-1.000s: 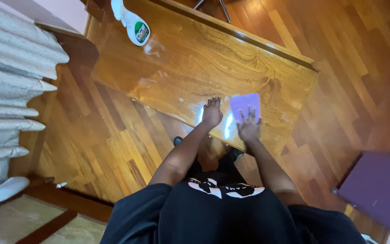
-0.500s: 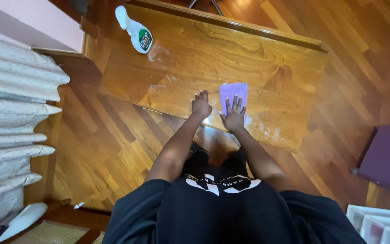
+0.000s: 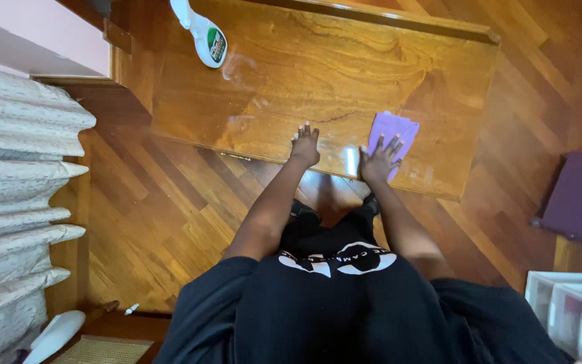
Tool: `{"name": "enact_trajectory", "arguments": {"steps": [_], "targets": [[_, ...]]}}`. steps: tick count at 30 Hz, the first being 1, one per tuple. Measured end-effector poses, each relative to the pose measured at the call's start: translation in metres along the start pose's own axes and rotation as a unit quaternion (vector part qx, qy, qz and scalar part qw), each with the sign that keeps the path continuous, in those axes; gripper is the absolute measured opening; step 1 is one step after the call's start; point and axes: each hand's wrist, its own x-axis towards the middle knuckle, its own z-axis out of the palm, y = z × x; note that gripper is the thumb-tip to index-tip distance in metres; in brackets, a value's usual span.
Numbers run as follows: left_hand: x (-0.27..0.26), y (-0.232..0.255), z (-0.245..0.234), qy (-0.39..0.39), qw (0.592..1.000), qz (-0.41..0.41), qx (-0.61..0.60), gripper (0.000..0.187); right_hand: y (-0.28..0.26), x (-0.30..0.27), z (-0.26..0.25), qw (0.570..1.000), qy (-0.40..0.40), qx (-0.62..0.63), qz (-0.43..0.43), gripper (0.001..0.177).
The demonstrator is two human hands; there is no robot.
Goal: Cleaning a wooden table and an office chair using a spray bottle and a cloth.
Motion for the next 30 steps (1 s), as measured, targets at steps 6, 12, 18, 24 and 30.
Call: {"name": "enact_trajectory", "arguments": {"steps": [6,12,18,24,30], "targets": [[-0.003,0.003,-0.004,-0.017,1.0,0.002,0.01,0.086,-0.031,-0.016,0.023,0.996,-0.004,0.003,-0.094,0.077],[-0.013,0.004,-0.007,-0.017,0.999,0.014,0.041,0.082,-0.011,-0.018,0.034,0.983,0.114,0.072,-0.128,0.038],[-0.008,-0.001,-0.003,-0.022,0.999,0.016,0.021,0.083,0.041,0.044,0.071,0.87,0.063,0.488,0.025,0.028],[-0.008,0.001,-0.008,-0.039,0.999,0.013,0.032,0.088,0.095,0.078,0.048,0.724,-0.025,0.688,0.048,0.024],[0.005,-0.003,0.007,-0.055,0.994,0.033,0.088,0.095,0.084,0.069,0.003,0.928,0.168,0.332,0.007,0.027]]}}
